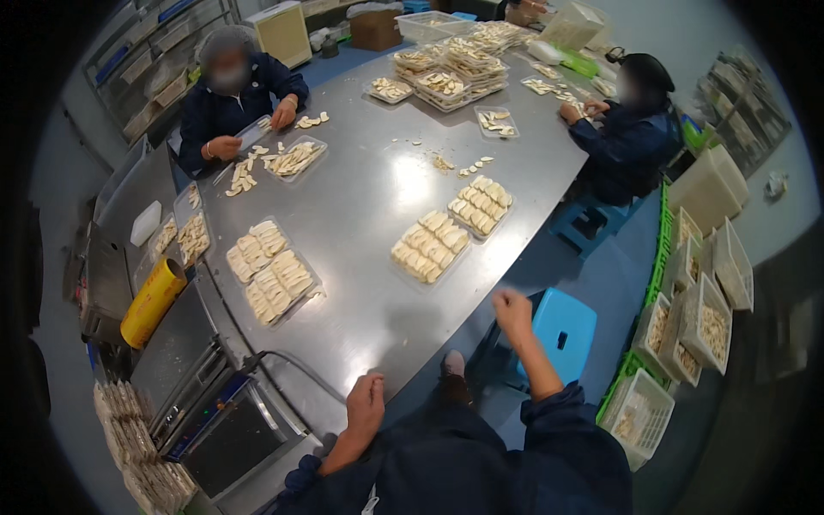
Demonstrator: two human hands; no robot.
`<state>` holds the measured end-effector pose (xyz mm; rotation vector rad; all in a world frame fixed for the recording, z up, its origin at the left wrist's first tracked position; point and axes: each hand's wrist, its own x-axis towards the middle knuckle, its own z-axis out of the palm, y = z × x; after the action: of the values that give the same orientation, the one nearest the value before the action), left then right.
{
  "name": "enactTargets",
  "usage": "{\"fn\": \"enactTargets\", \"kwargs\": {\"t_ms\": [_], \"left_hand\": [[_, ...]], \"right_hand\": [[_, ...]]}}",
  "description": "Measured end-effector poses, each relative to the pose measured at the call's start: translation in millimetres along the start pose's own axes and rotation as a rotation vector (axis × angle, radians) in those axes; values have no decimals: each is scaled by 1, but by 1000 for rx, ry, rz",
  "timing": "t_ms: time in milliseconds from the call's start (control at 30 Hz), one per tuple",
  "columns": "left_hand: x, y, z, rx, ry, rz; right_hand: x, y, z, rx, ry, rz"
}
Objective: The person disassembles a small cylindrical metal component, then installs it into a Brother packaging machine using a screwdriver. Afterward, they place a tray of food items into a vacuum sealer and seal it.
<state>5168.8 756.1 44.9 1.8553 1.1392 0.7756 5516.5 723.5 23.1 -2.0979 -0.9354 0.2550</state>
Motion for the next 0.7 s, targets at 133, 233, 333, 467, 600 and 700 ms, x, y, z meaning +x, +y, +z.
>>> {"fn": "enactTargets", "kwargs": {"t_ms": [133,233,333,467,600,700], "left_hand": [[42,-20,76,108,250,-98],[56,-19,93,491,303,-93],[64,-18,100,687,192,-166],[69,-19,107,713,281,-84],[69,-25,115,767,393,75],[73,-23,112,789,336,33]], "right_hand": [[153,16,-22,-87,-11,-34],[243,40,-15,-33,-60,25],[318,81,5,-62,-116,-20],[366,106,21,-93,-347,109],[369,120,30,-77,-468,101],[365,120,25,-45,-495,113]]}}
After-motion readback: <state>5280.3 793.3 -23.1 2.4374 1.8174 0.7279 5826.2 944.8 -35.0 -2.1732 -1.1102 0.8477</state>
